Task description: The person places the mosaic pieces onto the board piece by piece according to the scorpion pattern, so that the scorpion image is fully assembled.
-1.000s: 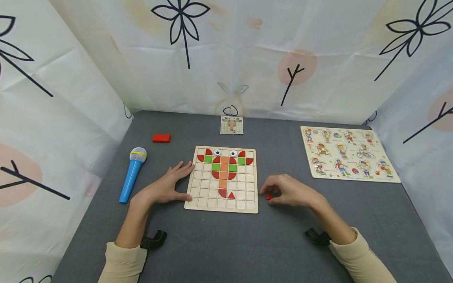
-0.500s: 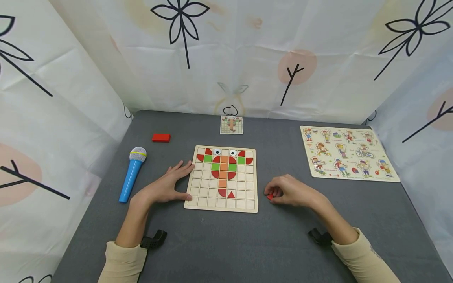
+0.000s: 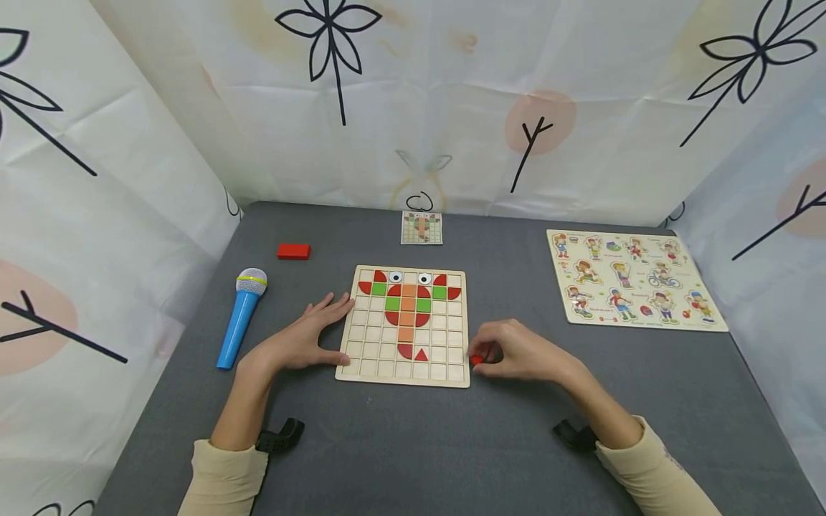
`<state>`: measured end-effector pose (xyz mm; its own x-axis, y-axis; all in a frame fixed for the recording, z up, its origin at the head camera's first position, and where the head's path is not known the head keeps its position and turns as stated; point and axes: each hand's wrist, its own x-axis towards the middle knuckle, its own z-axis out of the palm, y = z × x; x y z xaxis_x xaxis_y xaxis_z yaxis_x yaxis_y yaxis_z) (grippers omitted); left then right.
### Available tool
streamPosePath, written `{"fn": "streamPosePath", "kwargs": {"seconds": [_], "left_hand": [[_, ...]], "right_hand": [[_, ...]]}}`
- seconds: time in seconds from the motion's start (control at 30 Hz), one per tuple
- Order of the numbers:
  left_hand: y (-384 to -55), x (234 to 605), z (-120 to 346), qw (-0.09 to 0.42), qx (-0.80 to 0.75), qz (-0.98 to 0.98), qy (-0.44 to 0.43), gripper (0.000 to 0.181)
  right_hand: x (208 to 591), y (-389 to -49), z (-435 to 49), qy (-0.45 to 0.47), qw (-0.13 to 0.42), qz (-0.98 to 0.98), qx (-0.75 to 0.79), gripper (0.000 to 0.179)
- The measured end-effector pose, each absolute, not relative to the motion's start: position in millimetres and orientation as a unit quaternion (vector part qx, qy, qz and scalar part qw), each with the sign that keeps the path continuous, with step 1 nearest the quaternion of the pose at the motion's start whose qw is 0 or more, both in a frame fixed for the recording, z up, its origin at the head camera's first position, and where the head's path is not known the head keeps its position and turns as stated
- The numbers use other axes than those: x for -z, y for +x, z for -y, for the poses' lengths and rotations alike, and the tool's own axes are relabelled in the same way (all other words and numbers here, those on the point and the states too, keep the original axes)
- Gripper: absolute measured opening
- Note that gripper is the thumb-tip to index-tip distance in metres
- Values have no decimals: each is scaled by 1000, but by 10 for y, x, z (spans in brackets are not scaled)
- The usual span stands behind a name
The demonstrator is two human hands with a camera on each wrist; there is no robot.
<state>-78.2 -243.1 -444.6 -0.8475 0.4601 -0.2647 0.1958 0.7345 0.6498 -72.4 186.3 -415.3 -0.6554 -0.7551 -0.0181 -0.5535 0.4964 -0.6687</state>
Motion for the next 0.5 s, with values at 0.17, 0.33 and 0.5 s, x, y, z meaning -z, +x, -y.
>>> {"fn": "streamPosePath", "kwargs": {"seconds": [0.17, 0.33, 0.5], "left_hand": [[-789, 4455, 2434, 210, -313, -909, 181, 113], [-790, 4459, 2431, 210, -310, -909, 181, 113], [-784, 4450, 2430, 210, -311, -909, 180, 113]], "right_hand": [[4162, -698, -1658, -398, 146, -836, 350, 18], [4180, -682, -1432, -395, 160, -829, 363, 20], [4191, -680, -1222, -401, 179, -826, 353, 21]]}}
